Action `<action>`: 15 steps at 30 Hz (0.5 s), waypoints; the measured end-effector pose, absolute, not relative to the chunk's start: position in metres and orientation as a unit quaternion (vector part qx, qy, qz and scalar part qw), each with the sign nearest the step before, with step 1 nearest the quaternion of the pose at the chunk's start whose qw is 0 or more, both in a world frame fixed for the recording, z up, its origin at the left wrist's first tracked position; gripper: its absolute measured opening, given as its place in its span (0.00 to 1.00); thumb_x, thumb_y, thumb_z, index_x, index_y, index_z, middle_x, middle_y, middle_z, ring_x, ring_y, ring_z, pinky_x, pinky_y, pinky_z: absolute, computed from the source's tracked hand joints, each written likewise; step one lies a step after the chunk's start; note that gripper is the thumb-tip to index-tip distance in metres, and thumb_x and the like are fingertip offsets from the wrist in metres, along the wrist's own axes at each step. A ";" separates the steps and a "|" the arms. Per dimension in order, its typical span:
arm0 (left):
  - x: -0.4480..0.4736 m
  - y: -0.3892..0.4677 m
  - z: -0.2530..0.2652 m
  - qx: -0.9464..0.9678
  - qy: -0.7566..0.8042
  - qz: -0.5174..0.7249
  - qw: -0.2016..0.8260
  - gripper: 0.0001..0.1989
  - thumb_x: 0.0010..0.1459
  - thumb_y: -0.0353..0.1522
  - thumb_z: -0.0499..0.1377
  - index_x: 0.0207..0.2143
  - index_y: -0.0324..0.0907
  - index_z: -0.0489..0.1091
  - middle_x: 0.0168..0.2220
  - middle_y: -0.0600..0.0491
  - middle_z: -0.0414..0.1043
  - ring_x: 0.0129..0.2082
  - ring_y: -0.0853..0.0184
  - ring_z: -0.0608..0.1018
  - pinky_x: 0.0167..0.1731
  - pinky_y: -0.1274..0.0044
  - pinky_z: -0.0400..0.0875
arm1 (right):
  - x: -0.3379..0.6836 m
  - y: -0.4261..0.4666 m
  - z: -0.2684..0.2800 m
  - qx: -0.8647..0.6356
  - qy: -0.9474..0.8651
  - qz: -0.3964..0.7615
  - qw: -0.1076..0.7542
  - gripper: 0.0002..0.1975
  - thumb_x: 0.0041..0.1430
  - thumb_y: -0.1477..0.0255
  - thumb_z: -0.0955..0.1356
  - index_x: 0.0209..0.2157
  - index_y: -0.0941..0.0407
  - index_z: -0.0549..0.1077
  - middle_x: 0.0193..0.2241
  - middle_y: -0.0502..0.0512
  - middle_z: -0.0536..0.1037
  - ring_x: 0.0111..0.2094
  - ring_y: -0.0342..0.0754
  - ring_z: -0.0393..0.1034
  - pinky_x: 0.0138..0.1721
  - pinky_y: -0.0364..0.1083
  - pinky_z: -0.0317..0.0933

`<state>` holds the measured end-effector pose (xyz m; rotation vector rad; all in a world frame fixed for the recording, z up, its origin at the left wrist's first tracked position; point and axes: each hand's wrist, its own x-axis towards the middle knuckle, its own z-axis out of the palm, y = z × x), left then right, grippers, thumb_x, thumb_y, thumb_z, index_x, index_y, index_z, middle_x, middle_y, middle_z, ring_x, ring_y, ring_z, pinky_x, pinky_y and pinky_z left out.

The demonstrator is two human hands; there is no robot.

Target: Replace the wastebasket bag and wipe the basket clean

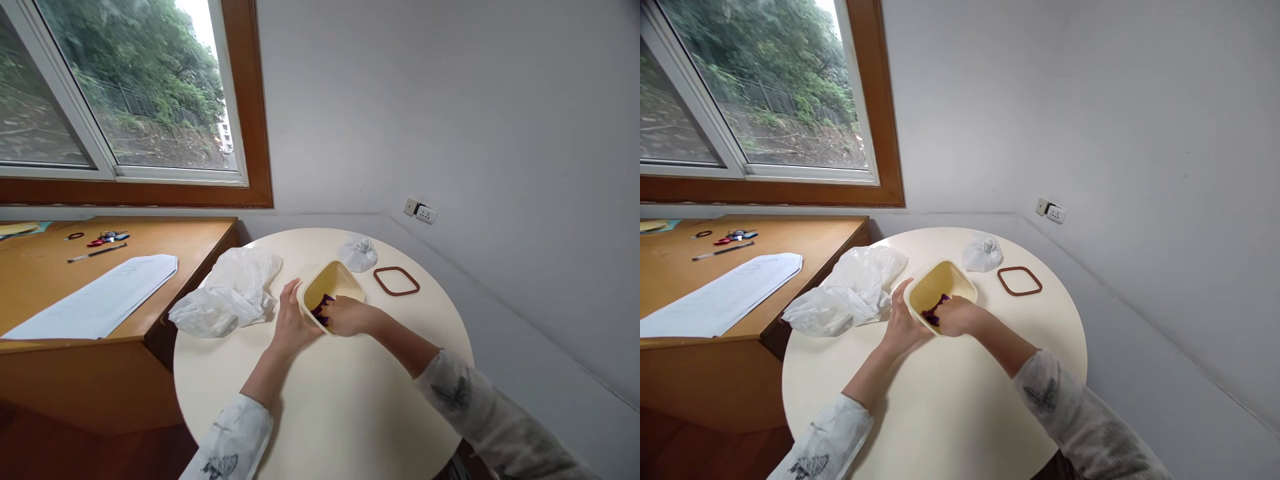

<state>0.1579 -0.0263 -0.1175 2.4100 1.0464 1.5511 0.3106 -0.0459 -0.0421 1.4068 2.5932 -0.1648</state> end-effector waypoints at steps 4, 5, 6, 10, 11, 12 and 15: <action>0.159 -0.027 -0.114 0.789 0.342 0.508 0.048 0.56 0.32 0.41 0.69 0.59 0.45 0.38 0.56 0.40 0.47 0.58 0.50 0.55 0.52 0.59 0.59 | 0.332 -0.084 -0.014 0.441 0.893 -0.067 0.067 0.14 0.52 0.80 0.59 0.37 0.58 0.72 0.35 0.58 0.76 0.37 0.50 0.68 0.37 0.45 0.58; 0.159 -0.027 -0.114 0.793 0.335 0.507 0.047 0.56 0.33 0.41 0.69 0.59 0.45 0.39 0.56 0.40 0.47 0.58 0.50 0.55 0.52 0.59 0.59 | 0.337 -0.091 -0.006 0.450 0.887 -0.086 0.064 0.15 0.52 0.81 0.58 0.37 0.58 0.72 0.35 0.58 0.76 0.36 0.49 0.68 0.36 0.45 0.58; 0.161 -0.027 -0.113 0.798 0.327 0.503 0.047 0.55 0.34 0.40 0.68 0.59 0.45 0.39 0.56 0.40 0.48 0.58 0.50 0.55 0.53 0.59 0.58 | 0.342 -0.097 0.002 0.465 0.874 -0.120 0.070 0.16 0.53 0.81 0.58 0.38 0.56 0.72 0.35 0.57 0.76 0.35 0.48 0.68 0.33 0.43 0.58; 0.165 -0.030 -0.111 0.808 0.311 0.496 0.066 0.52 0.36 0.39 0.68 0.59 0.45 0.40 0.56 0.40 0.49 0.58 0.51 0.56 0.53 0.58 0.58 | 0.347 -0.099 0.013 0.511 0.836 -0.164 0.109 0.16 0.52 0.81 0.58 0.37 0.54 0.72 0.33 0.55 0.76 0.30 0.46 0.68 0.26 0.41 0.55; 0.165 -0.031 -0.111 0.808 0.309 0.496 0.071 0.52 0.36 0.39 0.68 0.59 0.44 0.40 0.56 0.40 0.49 0.58 0.51 0.56 0.53 0.58 0.58 | 0.344 -0.094 0.010 0.512 0.836 -0.157 0.119 0.15 0.51 0.81 0.59 0.36 0.55 0.73 0.32 0.56 0.76 0.30 0.47 0.68 0.26 0.41 0.55; 0.166 -0.032 -0.110 0.809 0.306 0.496 0.077 0.52 0.36 0.39 0.68 0.59 0.44 0.40 0.56 0.40 0.49 0.58 0.51 0.56 0.53 0.59 0.58 | 0.340 -0.087 0.005 0.516 0.834 -0.149 0.126 0.14 0.50 0.80 0.60 0.36 0.56 0.73 0.32 0.56 0.76 0.31 0.47 0.68 0.26 0.41 0.55; 0.165 -0.036 -0.108 0.812 0.299 0.492 0.091 0.53 0.35 0.38 0.68 0.59 0.44 0.39 0.56 0.40 0.48 0.58 0.51 0.56 0.52 0.59 0.59 | 0.326 -0.061 -0.017 0.522 0.828 -0.164 0.118 0.11 0.50 0.75 0.64 0.37 0.58 0.73 0.35 0.58 0.76 0.33 0.50 0.69 0.28 0.42 0.58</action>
